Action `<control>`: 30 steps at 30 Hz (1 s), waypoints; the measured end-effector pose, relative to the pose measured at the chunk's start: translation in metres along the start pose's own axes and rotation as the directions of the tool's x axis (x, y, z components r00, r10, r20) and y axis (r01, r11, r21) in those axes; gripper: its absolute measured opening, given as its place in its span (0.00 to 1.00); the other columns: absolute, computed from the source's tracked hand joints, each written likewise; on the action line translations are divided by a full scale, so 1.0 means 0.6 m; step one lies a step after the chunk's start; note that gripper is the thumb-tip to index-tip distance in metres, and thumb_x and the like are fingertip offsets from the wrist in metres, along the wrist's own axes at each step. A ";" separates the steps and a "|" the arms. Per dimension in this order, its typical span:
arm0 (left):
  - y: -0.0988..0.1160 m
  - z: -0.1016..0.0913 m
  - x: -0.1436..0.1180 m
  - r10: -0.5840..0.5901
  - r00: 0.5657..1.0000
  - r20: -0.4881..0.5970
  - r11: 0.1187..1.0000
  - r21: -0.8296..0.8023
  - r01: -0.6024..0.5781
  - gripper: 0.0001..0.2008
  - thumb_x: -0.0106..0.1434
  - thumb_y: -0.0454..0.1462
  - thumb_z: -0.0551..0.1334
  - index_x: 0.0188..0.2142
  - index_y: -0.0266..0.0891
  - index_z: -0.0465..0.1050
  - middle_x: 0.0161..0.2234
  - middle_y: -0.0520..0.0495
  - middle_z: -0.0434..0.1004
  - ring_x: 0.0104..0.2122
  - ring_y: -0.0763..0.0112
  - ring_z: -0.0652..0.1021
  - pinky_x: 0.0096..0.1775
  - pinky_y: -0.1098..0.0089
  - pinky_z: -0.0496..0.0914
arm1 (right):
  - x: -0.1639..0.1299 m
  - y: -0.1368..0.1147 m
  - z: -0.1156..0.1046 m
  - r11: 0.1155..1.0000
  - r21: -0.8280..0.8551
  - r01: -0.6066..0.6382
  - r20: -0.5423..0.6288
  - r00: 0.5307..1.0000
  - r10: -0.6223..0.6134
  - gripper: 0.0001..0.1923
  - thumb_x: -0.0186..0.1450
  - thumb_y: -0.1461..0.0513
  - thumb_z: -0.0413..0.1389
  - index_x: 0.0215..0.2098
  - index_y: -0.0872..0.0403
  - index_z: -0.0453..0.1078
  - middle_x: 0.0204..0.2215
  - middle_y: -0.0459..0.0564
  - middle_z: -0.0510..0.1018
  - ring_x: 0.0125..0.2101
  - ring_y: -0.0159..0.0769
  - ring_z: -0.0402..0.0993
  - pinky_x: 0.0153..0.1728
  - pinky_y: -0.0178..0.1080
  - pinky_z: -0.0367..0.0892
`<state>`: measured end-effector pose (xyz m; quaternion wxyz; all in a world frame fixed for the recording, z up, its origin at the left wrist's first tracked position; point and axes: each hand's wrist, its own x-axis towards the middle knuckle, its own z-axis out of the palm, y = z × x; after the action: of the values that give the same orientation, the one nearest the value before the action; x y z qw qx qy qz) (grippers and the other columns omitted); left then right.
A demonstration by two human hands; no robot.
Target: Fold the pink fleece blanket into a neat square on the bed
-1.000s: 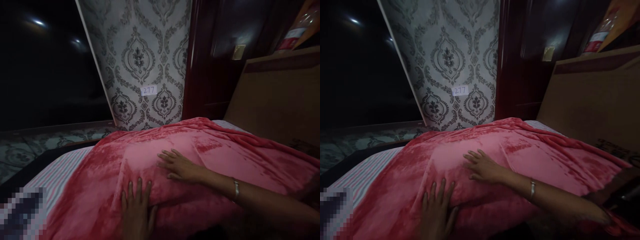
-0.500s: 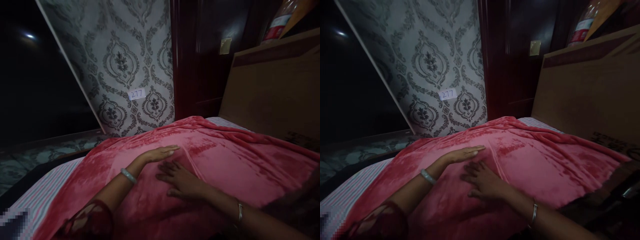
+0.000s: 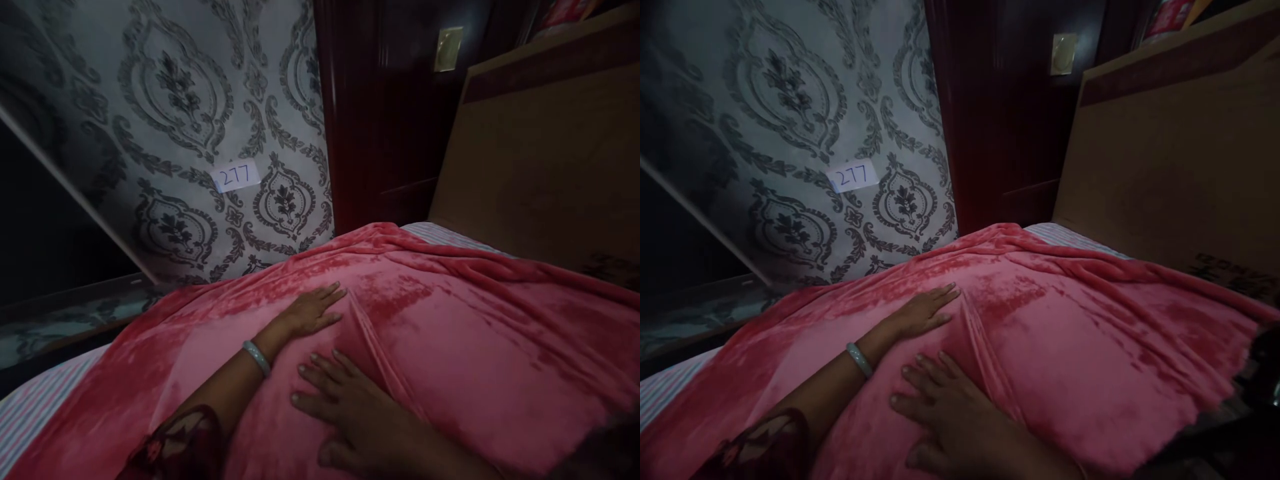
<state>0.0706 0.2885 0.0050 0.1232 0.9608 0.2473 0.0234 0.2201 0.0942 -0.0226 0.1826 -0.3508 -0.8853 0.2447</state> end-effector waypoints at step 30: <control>0.116 -0.003 -0.066 0.121 0.988 0.092 0.992 0.016 -0.123 0.31 0.73 0.54 0.45 0.71 0.51 0.48 0.72 0.47 0.45 0.71 0.54 0.45 0.66 0.39 0.38 | -0.035 -0.048 -0.001 0.987 -0.103 0.123 0.038 0.992 -0.120 0.37 0.71 0.45 0.52 0.73 0.43 0.46 0.73 0.50 0.42 0.71 0.46 0.34 0.68 0.59 0.26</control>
<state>0.0683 0.2110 0.0243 0.1225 0.9754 0.1825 -0.0154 0.2194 0.0612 -0.0092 0.1642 -0.3015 -0.9194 0.1919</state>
